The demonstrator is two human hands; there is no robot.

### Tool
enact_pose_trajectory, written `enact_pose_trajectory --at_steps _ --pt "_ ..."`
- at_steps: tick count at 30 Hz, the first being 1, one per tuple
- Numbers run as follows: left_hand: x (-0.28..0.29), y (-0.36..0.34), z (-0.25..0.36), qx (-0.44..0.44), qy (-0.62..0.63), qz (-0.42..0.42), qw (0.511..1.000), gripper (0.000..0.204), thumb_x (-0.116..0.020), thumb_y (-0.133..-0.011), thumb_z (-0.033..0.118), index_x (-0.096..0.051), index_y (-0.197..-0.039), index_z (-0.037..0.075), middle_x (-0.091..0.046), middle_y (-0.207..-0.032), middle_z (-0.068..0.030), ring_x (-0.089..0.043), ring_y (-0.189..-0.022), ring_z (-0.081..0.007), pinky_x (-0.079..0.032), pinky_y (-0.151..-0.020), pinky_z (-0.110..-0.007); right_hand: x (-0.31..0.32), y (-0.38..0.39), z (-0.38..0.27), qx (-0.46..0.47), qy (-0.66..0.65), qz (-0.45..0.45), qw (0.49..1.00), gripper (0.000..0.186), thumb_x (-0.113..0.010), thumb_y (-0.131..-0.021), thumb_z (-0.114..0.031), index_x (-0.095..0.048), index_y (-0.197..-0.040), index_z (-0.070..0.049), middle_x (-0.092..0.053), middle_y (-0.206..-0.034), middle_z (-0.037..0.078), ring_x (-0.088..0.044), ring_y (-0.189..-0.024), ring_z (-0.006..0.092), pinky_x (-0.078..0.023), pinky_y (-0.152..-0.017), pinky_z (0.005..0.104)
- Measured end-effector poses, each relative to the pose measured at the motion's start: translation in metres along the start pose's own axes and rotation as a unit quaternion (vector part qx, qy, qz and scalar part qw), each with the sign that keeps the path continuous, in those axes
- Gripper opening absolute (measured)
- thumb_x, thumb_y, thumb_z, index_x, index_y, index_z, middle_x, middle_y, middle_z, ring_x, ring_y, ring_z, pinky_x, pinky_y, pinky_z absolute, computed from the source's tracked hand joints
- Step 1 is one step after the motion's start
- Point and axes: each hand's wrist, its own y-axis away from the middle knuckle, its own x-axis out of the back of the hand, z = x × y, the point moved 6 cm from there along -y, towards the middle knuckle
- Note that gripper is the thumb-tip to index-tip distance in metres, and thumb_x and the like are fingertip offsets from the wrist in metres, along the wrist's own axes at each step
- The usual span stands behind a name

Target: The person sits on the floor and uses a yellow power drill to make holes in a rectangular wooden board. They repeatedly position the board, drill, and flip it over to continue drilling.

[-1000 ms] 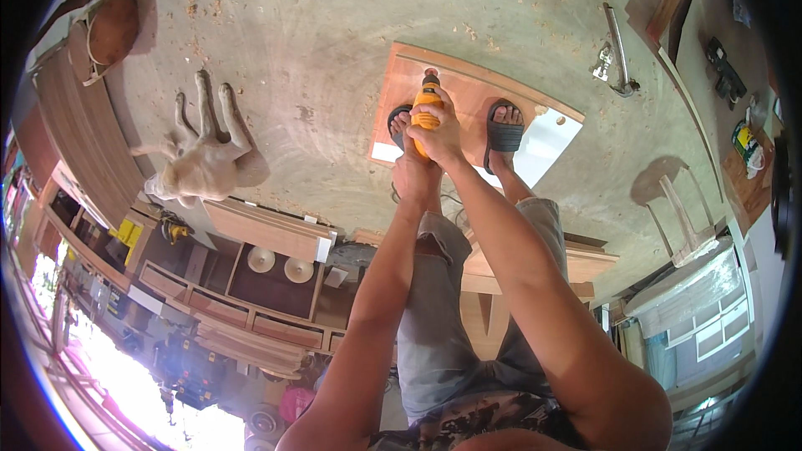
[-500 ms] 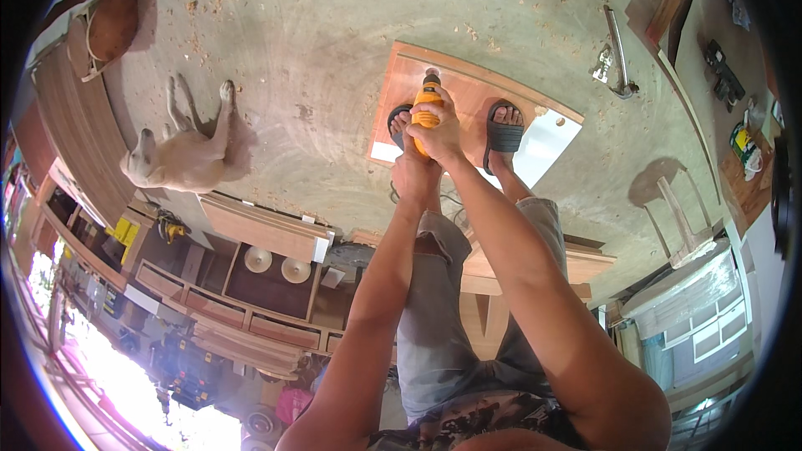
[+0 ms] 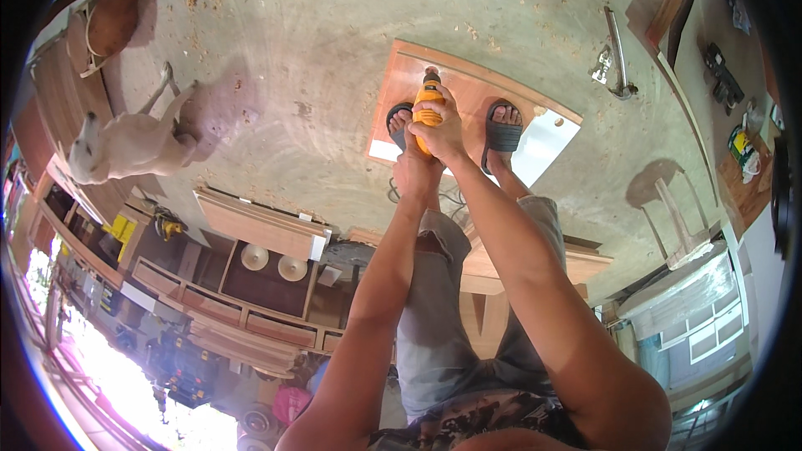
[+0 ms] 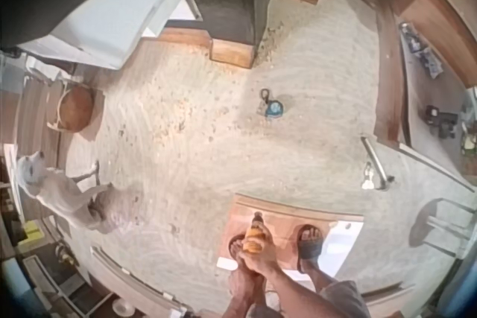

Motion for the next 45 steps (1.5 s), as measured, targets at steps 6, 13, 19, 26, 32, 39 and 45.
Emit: enact_pose_trajectory --at_steps 6,13,19,26,32,39,45 --pt "-0.004 0.001 -0.001 0.011 -0.012 0.003 1.000 0.080 -0.076 -0.080 0.040 -0.033 -0.142 0.016 -0.072 -0.087 -0.0211 -0.070 -0.081 -0.0422 -0.055 -0.071 -0.050 0.004 0.002 -0.001 0.009 -0.004 0.005 1.000 0.029 -0.079 -0.065 -0.011 -0.071 -0.093 -0.007 -0.041 -0.149 0.014 -0.050 -0.131 0.0301 -0.042 -0.107 0.0371" --pt "-0.005 -0.003 -0.011 0.024 0.003 -0.012 1.000 0.082 -0.075 -0.079 0.040 -0.032 -0.144 0.016 -0.072 -0.088 -0.0212 -0.070 -0.081 -0.0422 -0.056 -0.071 -0.050 -0.004 0.000 0.002 0.018 0.073 -0.002 0.997 0.028 -0.078 -0.066 -0.011 -0.072 -0.093 -0.008 -0.040 -0.149 0.013 -0.047 -0.134 0.0301 -0.041 -0.109 0.0376" --pt "-0.006 -0.002 -0.003 0.036 -0.014 -0.018 0.999 0.082 -0.075 -0.080 0.041 -0.031 -0.145 0.016 -0.072 -0.089 -0.0216 -0.070 -0.084 -0.0429 -0.055 -0.072 -0.051 0.002 -0.004 0.005 0.021 0.027 -0.016 0.999 0.028 -0.079 -0.065 -0.011 -0.073 -0.092 -0.008 -0.040 -0.149 0.011 -0.045 -0.136 0.0295 -0.039 -0.111 0.0369" --pt "-0.007 0.000 -0.003 0.038 -0.013 -0.025 0.999 0.081 -0.072 -0.083 0.037 -0.029 -0.148 0.017 -0.072 -0.089 -0.0221 -0.070 -0.084 -0.0434 -0.054 -0.073 -0.051 0.001 -0.004 0.010 0.029 0.017 -0.023 0.999 0.029 -0.079 -0.065 -0.012 -0.073 -0.093 -0.008 -0.039 -0.150 0.012 -0.043 -0.138 0.0294 -0.038 -0.111 0.0370" --pt "-0.009 0.001 -0.005 0.023 0.009 -0.002 1.000 0.077 -0.071 -0.084 0.036 -0.031 -0.147 0.017 -0.072 -0.089 -0.0223 -0.069 -0.084 -0.0438 -0.054 -0.072 -0.051 0.003 0.000 0.010 0.027 0.030 -0.017 0.999 0.029 -0.079 -0.065 -0.012 -0.073 -0.094 -0.009 -0.039 -0.150 0.012 -0.043 -0.137 0.0296 -0.039 -0.111 0.0378" --pt "-0.013 0.000 -0.006 0.017 0.005 -0.005 1.000 0.078 -0.071 -0.084 0.033 -0.030 -0.148 0.017 -0.072 -0.088 -0.0222 -0.069 -0.082 -0.0441 -0.054 -0.069 -0.052 0.007 -0.004 0.012 0.041 0.033 -0.009 0.999 0.028 -0.078 -0.062 -0.009 -0.073 -0.090 -0.006 -0.040 -0.147 0.017 -0.047 -0.134 0.0333 -0.041 -0.109 0.0407" --pt "-0.012 0.002 -0.009 0.023 0.004 0.007 1.000 0.076 -0.072 -0.083 0.032 -0.032 -0.146 0.016 -0.072 -0.088 -0.0223 -0.069 -0.083 -0.0444 -0.054 -0.070 -0.052 0.004 0.000 0.013 0.037 0.055 -0.018 0.998 0.028 -0.077 -0.063 -0.009 -0.073 -0.090 -0.007 -0.040 -0.147 0.017 -0.048 -0.133 0.0329 -0.041 -0.110 0.0405"
